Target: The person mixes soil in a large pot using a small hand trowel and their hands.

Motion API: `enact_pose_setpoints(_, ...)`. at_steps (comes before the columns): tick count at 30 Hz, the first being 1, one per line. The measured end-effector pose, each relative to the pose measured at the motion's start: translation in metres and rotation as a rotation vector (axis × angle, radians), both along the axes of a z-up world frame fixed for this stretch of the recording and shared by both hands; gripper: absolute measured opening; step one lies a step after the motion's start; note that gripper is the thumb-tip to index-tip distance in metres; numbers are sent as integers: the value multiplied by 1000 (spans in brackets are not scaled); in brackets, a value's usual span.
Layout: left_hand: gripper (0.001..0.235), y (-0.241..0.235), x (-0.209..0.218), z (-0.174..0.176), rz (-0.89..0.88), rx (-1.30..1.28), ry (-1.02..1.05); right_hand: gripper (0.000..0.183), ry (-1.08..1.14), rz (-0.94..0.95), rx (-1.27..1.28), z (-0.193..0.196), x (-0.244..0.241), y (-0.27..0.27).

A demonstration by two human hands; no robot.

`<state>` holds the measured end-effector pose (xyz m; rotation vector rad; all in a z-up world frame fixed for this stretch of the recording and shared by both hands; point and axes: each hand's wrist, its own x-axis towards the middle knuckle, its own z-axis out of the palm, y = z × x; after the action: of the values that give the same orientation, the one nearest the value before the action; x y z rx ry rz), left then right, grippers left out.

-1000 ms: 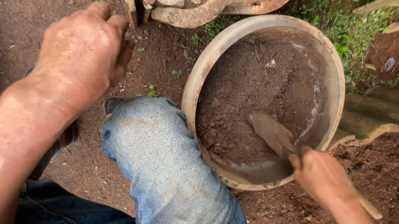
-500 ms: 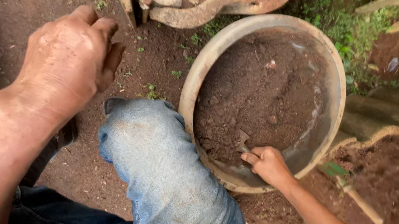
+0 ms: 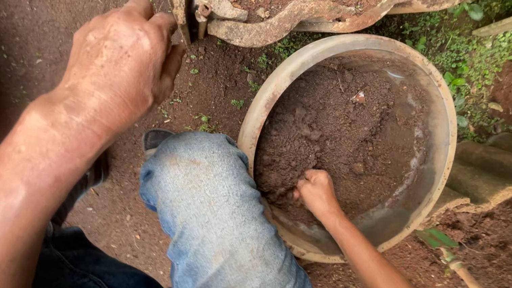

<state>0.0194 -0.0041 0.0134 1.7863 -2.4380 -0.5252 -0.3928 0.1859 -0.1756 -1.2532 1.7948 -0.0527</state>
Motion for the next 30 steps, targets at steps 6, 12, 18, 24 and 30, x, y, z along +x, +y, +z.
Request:
enact_pose_setpoints(6, 20, 2, -2, -7, -12, -38, 16, 25, -248, -496, 155, 45, -7, 7)
enact_pose_setpoints(12, 19, -6, -5, -10, 3, 0, 55, 34, -320, -506, -1, 95, -24, -5)
enact_pose_setpoints(18, 45, -6, -15, -3, -36, 40, 15, 40, -105, -597, 181, 151, -44, 42)
enact_pose_setpoints(24, 50, -7, -7, -3, 34, 47, 120, 36, 265, -423, 508, 223, -86, -43)
enact_pose_setpoints(30, 34, -1, -2, -14, 28, 41, 142, 20, 177, -524, -262, 345, -51, -350)
